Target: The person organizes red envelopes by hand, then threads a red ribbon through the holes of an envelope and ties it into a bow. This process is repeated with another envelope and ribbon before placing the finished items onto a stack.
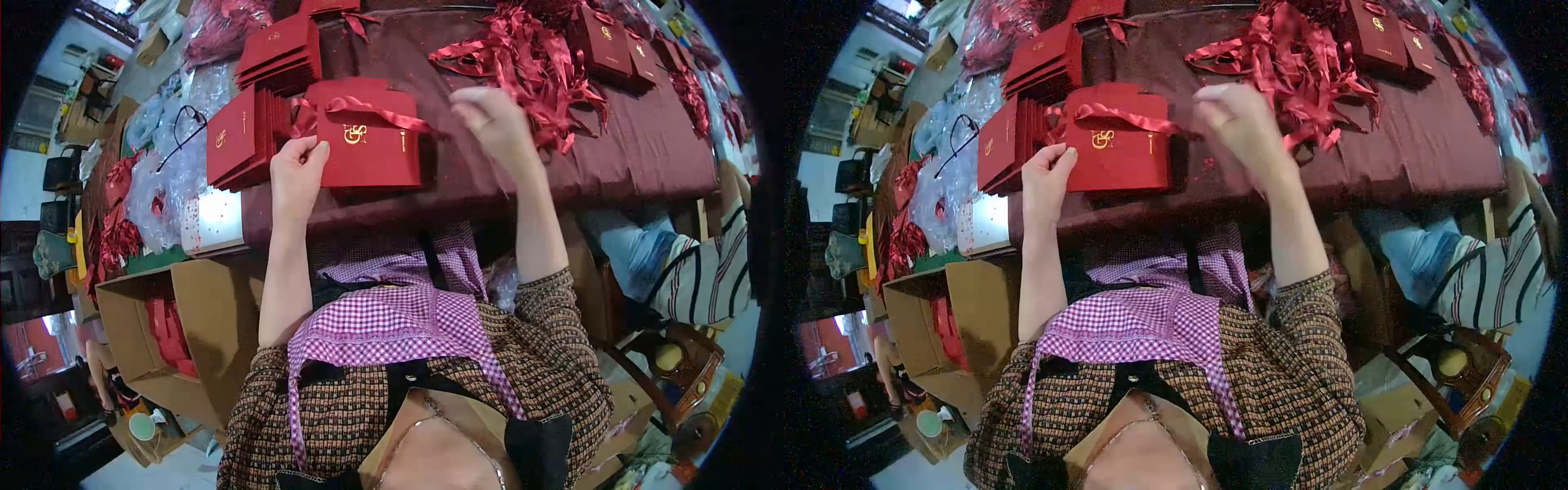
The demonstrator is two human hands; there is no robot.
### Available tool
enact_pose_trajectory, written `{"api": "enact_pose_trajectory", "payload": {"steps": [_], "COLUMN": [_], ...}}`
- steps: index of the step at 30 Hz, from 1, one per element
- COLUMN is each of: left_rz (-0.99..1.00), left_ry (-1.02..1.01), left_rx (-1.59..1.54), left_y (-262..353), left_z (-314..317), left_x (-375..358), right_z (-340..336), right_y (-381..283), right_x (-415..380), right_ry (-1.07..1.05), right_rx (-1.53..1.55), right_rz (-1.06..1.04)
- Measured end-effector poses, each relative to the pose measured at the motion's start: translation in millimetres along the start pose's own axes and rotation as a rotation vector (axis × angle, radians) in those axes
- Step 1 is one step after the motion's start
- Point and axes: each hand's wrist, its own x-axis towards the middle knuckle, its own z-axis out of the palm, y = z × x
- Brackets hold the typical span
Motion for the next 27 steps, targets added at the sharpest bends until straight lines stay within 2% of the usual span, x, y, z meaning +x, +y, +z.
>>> {"api": "enact_pose_trajectory", "payload": {"steps": [1, 3, 4, 5, 6, 8, 9, 11, 12, 15, 17, 18, 20, 21, 24, 26, 27], "left_rz": [0.040, 0.048, 0.055, 0.042, 0.037, 0.058, 0.041, 0.030, 0.023, 0.041, 0.056, 0.040, 0.022, 0.026, -0.006, -0.046, -0.106], "left_ry": [0.028, 0.033, 0.038, 0.050, 0.058, 0.068, 0.047, 0.033, 0.014, 0.009, 0.021, -0.002, -0.023, -0.022, -0.052, -0.081, -0.116], "left_rx": [0.139, 0.123, 0.104, 0.170, 0.172, 0.208, 0.144, 0.123, 0.102, 0.122, 0.122, 0.129, 0.141, 0.085, 0.007, -0.016, -0.150], "left_y": [0, -6, -9, 12, 14, 13, 5, 4, 6, -7, -12, -13, -16, -18, -10, -6, -6], "left_z": [-1, 0, 0, 1, 2, 0, 0, 2, 3, 7, 8, 8, 7, 9, 7, 5, 5], "left_x": [1, 4, 5, -2, -4, -2, 3, 2, 2, 8, 12, 14, 16, 17, 16, 16, 15], "right_z": [4, 35, 42, 47, 52, 48, 48, 34, 26, 15, 16, 14, 9, 9, 7, 11, 17], "right_y": [-18, -1, 5, 5, 11, 8, 5, 3, -1, -6, 1, 2, 1, 1, -19, -27, -35], "right_x": [1, -5, -11, -15, -10, -11, -13, -5, -1, -2, -6, -9, -15, -15, -16, -16, -17], "right_ry": [-0.134, -0.116, -0.175, -0.235, -0.207, -0.126, -0.054, -0.117, -0.150, -0.136, -0.118, -0.145, -0.146, -0.219, -0.272, -0.235, -0.183], "right_rx": [-0.051, -0.190, -0.189, -0.187, -0.114, 0.050, 0.222, 0.669, 0.671, 1.061, 1.414, 1.508, 1.539, 1.580, 1.441, 0.859, 0.707], "right_rz": [-0.012, -0.220, -0.162, -0.104, -0.167, 0.047, 0.210, 0.371, 0.515, 0.543, 0.491, 0.396, 0.387, 0.301, 0.255, 0.220, 0.161]}}
